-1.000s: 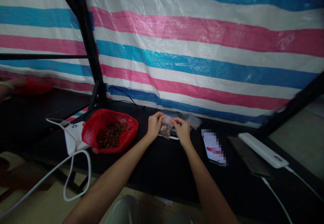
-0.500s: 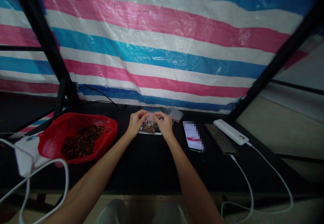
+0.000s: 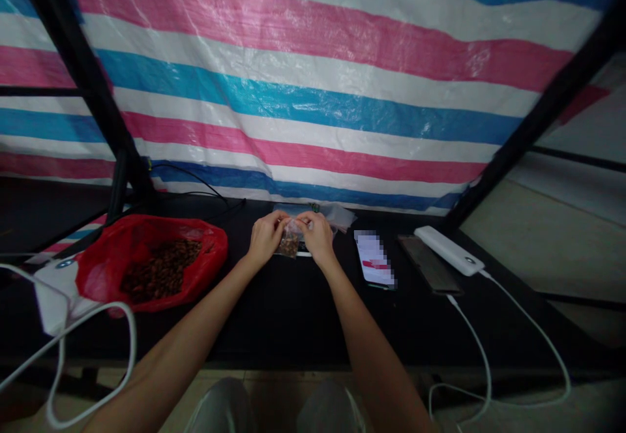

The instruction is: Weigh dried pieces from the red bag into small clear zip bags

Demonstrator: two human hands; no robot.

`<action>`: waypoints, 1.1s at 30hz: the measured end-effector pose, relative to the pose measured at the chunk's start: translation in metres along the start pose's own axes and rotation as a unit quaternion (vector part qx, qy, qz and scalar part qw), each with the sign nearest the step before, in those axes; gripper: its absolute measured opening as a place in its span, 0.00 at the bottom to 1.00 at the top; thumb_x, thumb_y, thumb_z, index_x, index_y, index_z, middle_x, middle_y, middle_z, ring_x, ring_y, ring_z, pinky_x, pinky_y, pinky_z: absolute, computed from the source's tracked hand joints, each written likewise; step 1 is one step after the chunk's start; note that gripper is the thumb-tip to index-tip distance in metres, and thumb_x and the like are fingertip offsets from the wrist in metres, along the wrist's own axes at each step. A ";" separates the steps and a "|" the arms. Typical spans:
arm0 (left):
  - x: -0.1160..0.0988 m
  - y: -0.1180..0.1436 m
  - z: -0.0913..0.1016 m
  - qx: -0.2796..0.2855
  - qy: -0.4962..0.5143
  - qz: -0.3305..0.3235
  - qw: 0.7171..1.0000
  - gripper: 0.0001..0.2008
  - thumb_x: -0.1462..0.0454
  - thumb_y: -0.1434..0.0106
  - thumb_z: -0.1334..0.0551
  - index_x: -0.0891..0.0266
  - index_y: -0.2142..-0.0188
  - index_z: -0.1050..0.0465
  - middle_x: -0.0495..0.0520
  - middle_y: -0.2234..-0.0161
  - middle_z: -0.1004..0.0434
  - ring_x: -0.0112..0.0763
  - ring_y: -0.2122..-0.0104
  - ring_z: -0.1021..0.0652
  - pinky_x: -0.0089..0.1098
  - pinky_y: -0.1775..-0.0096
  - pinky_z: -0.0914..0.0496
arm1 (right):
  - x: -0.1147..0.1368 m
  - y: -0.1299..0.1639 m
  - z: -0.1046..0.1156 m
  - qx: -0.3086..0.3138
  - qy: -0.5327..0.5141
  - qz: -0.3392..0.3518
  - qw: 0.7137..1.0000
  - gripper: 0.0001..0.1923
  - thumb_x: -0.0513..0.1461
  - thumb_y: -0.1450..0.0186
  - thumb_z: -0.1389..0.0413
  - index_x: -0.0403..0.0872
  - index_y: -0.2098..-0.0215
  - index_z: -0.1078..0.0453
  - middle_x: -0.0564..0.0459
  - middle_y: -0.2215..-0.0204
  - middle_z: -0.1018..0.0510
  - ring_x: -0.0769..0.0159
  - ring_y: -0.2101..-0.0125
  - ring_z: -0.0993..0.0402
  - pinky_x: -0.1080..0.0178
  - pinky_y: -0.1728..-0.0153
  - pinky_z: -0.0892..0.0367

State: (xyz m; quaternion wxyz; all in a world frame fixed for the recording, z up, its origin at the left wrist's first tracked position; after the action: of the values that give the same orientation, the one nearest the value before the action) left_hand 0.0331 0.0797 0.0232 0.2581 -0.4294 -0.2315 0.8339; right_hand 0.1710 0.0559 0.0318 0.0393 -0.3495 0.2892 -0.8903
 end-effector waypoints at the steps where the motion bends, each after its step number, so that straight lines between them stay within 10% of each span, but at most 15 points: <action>1: -0.001 0.000 0.000 -0.007 -0.011 -0.001 1.000 0.11 0.60 0.38 0.47 0.62 0.67 0.28 0.50 0.71 0.24 0.30 0.72 0.26 0.27 0.68 0.37 | 0.002 0.001 0.000 -0.007 -0.002 0.008 1.000 0.06 0.39 0.40 0.47 0.51 0.70 0.28 0.55 0.71 0.25 0.63 0.66 0.32 0.64 0.66 0.39; 12: 0.002 -0.003 0.009 -0.065 0.038 0.041 0.996 0.12 0.56 0.39 0.46 0.62 0.66 0.30 0.49 0.73 0.27 0.28 0.74 0.28 0.26 0.70 0.37 | -0.011 -0.002 -0.013 0.011 -0.220 -0.063 0.973 0.10 0.45 0.43 0.46 0.48 0.70 0.28 0.56 0.75 0.24 0.68 0.74 0.30 0.66 0.70 0.35; 33: 0.014 -0.007 0.002 -0.034 0.075 0.096 0.992 0.11 0.57 0.45 0.40 0.62 0.70 0.25 0.52 0.73 0.22 0.31 0.74 0.25 0.28 0.69 0.34 | 0.003 0.001 -0.002 -0.024 -0.096 -0.012 0.995 0.09 0.45 0.43 0.44 0.49 0.74 0.27 0.57 0.75 0.22 0.68 0.74 0.29 0.67 0.71 0.37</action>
State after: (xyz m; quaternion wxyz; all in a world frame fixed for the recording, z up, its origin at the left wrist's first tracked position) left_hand 0.0259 0.0939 0.0203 0.1789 -0.5192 -0.1973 0.8121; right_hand 0.1670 0.0550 0.0316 0.0479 -0.4376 0.3015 -0.8457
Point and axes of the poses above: each hand's wrist, its own y-axis away from the middle knuckle, its own z-axis out of the back of the hand, x = y × z, the point moved 3 cm from there along -y, towards the middle knuckle
